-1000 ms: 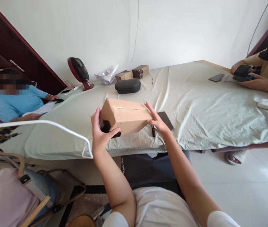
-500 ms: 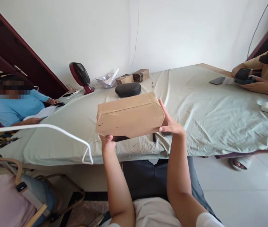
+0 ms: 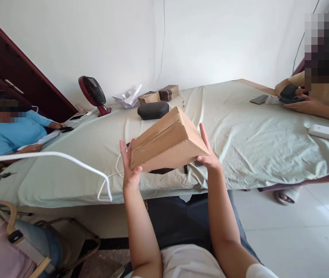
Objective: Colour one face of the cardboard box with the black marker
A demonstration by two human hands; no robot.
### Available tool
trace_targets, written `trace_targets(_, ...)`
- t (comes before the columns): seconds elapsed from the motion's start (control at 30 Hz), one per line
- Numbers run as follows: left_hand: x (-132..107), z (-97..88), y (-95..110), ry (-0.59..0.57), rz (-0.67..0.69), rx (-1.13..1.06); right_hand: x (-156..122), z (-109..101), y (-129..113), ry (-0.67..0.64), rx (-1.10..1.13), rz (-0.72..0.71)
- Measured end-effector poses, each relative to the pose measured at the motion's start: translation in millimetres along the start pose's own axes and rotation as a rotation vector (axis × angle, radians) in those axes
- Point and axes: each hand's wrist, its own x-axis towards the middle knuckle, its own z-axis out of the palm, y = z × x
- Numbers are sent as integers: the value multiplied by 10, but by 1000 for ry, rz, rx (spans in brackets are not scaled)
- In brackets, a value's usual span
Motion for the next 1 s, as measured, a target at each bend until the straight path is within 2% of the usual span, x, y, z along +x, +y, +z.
trace_targets(0.13,9,-125,67,-121,9,77,-11,-11,-9,29,21,-19)
trace_targets(0.27,-32,-223,91,-310,-117,122,-22,-48,0,82,23,-29)
trace_targets(0.37,-64,-197,184,-416,-196,231,-32,-73,-13,101,51,-57)
trace_targets(0.5,-50,-53,334,-468,-172,388,-46,-58,-68,86,30,-41)
trace_targets(0.6,-25,52,387,-441,-123,470,-43,-27,-107,64,30,-59)
trace_targets(0.7,-21,111,417,-291,16,638,-30,-7,-143,75,11,-77)
trace_targets(0.8,-34,119,469,-170,192,853,-33,0,-216,80,-99,-39)
trace_targets(1.0,-52,110,620,-162,425,1063,-59,105,-428,-64,-157,157)
